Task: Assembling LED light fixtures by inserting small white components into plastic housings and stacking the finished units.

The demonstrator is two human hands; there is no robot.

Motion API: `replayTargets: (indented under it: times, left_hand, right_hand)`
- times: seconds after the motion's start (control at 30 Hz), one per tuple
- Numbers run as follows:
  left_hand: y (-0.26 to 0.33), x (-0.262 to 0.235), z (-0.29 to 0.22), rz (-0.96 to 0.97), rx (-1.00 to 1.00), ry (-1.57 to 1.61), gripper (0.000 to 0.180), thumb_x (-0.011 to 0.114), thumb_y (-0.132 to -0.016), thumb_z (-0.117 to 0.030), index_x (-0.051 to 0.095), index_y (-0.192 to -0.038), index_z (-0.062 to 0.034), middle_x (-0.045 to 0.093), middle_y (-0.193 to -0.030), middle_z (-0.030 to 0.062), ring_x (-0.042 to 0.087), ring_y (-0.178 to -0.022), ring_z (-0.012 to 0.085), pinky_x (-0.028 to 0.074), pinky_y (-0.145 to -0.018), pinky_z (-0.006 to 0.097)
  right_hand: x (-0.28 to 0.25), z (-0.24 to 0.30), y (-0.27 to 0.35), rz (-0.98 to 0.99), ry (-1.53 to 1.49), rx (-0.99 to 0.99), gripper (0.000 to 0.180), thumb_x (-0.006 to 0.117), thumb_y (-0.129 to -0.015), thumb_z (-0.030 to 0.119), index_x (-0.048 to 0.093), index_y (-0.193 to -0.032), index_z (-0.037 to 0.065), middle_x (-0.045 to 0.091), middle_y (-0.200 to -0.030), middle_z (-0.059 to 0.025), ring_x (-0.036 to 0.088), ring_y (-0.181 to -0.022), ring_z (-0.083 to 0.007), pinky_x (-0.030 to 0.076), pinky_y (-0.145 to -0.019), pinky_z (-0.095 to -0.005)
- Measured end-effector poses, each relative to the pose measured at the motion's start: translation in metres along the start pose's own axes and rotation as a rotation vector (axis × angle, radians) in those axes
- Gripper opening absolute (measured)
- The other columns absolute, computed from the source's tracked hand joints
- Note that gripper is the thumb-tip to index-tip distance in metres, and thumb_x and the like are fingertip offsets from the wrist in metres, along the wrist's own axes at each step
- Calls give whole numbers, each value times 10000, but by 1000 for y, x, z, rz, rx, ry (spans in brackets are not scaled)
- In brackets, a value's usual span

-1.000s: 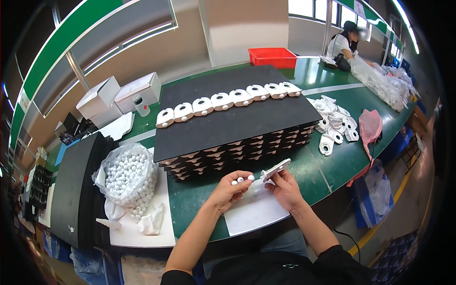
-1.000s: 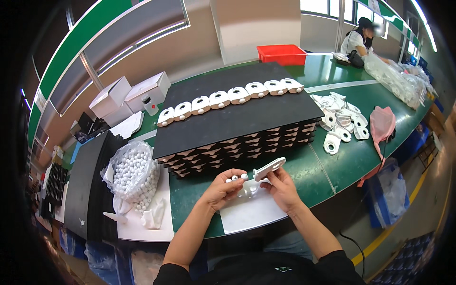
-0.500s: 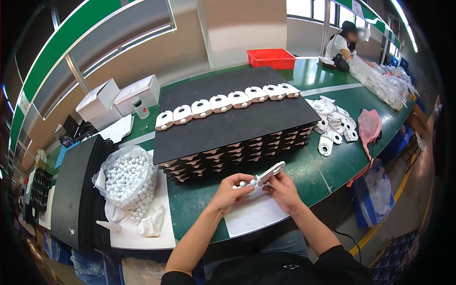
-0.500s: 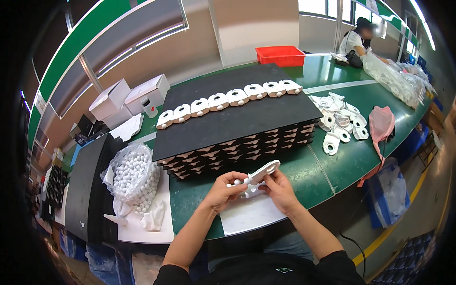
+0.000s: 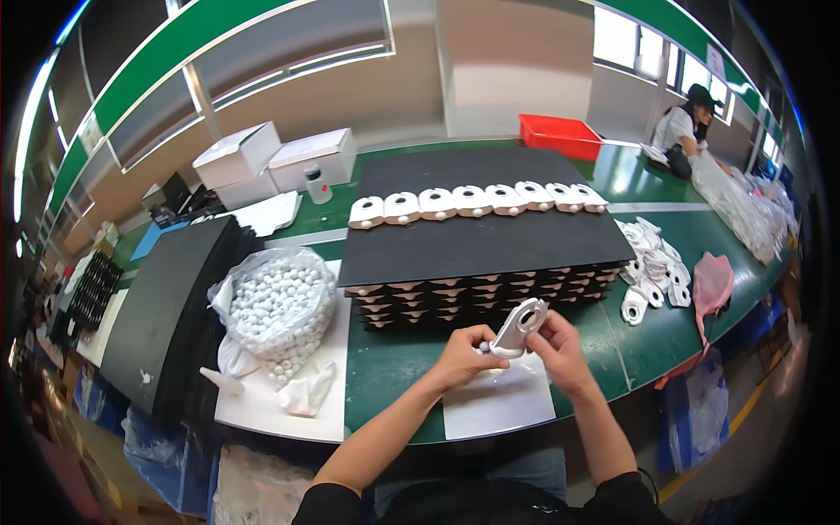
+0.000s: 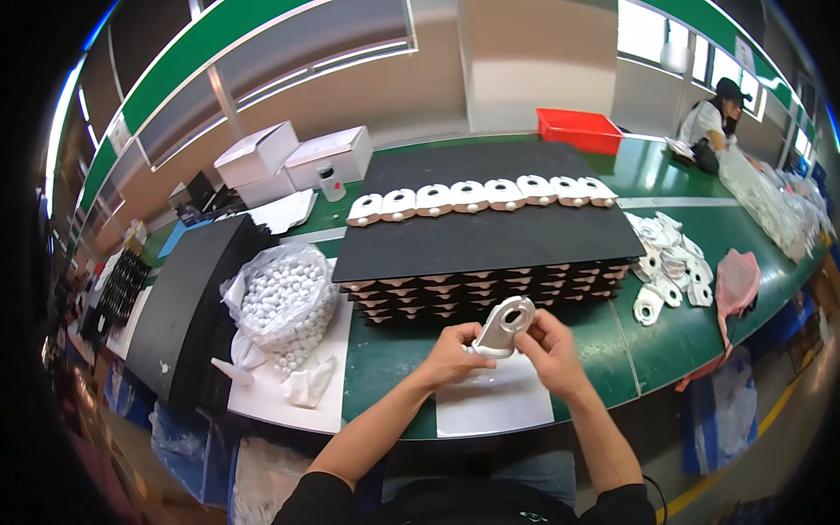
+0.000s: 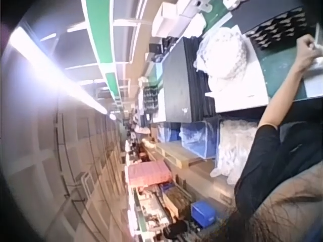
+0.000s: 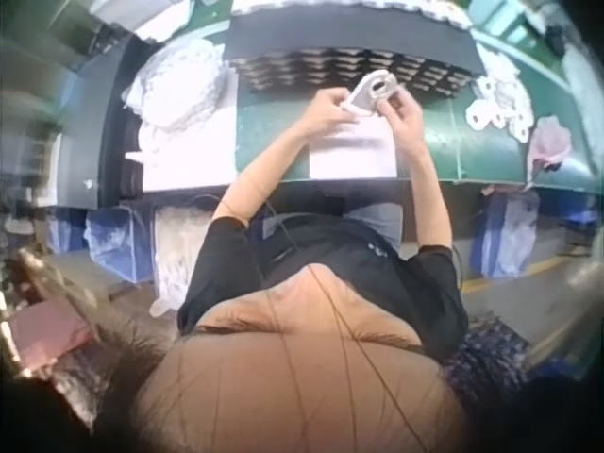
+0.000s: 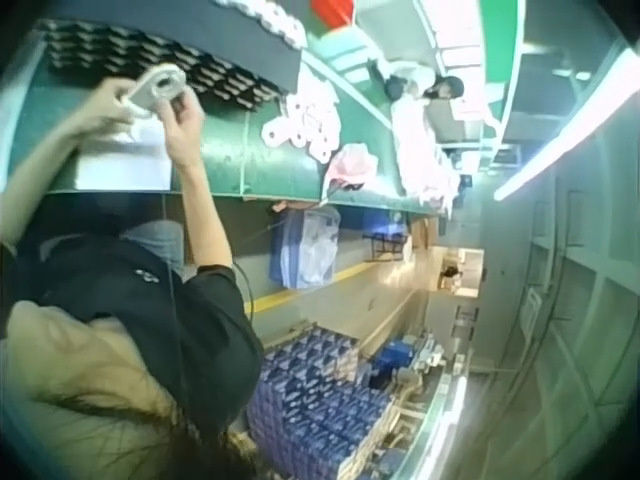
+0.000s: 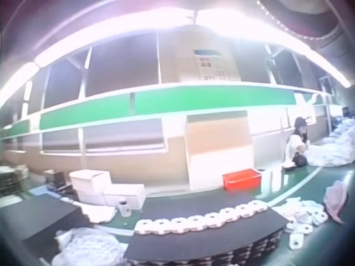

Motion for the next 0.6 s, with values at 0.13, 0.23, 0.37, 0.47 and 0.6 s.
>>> replayTargets:
  times: [0.13, 0.23, 0.37, 0.47, 0.6]
  left_hand:
    - [2, 1, -5, -8, -98, 105, 181, 722, -699, -129, 583, -800, -69, 503, -662, -42, 424, -582, 23, 324, -472, 177]
    - [0, -4, 10, 37, -184, 178, 158, 667, -776, -178, 574, -855, -77, 477, -667, -53, 375, -539, 12, 241, -400, 163]
    - [5, -16, 22, -40, -346, 483, 191, 593, -783, -93, 518, -958, -76, 476, -726, -40, 370, -528, 24, 229, -409, 139]
    - [2, -8, 25, 27, -354, 564, 245, 533, -753, -25, 492, -989, -75, 487, -767, -24, 387, -533, 33, 227, -398, 142]
    - [0, -8, 26, 93, -320, 626, 280, 447, -719, 34, 472, -983, -57, 491, -839, 12, 411, -548, 45, 230, -368, 152]
  right_hand:
    - [35, 52, -42, 75, 166, -185, 231, 540, -817, 13, 479, -1039, -9, 589, -806, -39, 533, -705, -60, 424, -615, -198]
    - [80, 83, -77, 111, 203, -240, 311, 537, -820, 30, 427, -1108, -8, 570, -751, -23, 500, -667, -44, 388, -576, -178]
    - [132, 52, -135, 232, 256, -81, 370, 565, -806, 100, 477, -1137, -40, 578, -715, -34, 470, -571, -60, 380, -502, -199]
    - [155, 20, -164, 290, 246, 74, 417, 606, -791, 149, 497, -1126, -75, 608, -802, -97, 542, -606, -112, 461, -534, -243]
    - [169, 2, -188, 233, 470, 91, 407, 625, -777, 149, 523, -1072, -112, 615, -818, -114, 575, -593, -122, 463, -541, -233]
Point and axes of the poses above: each hand's wrist, its own y-axis away from the middle knuckle, its own x-axis out of the palm, z = x × y, the point moved 9 cm from there along -y, towards the middle knuckle
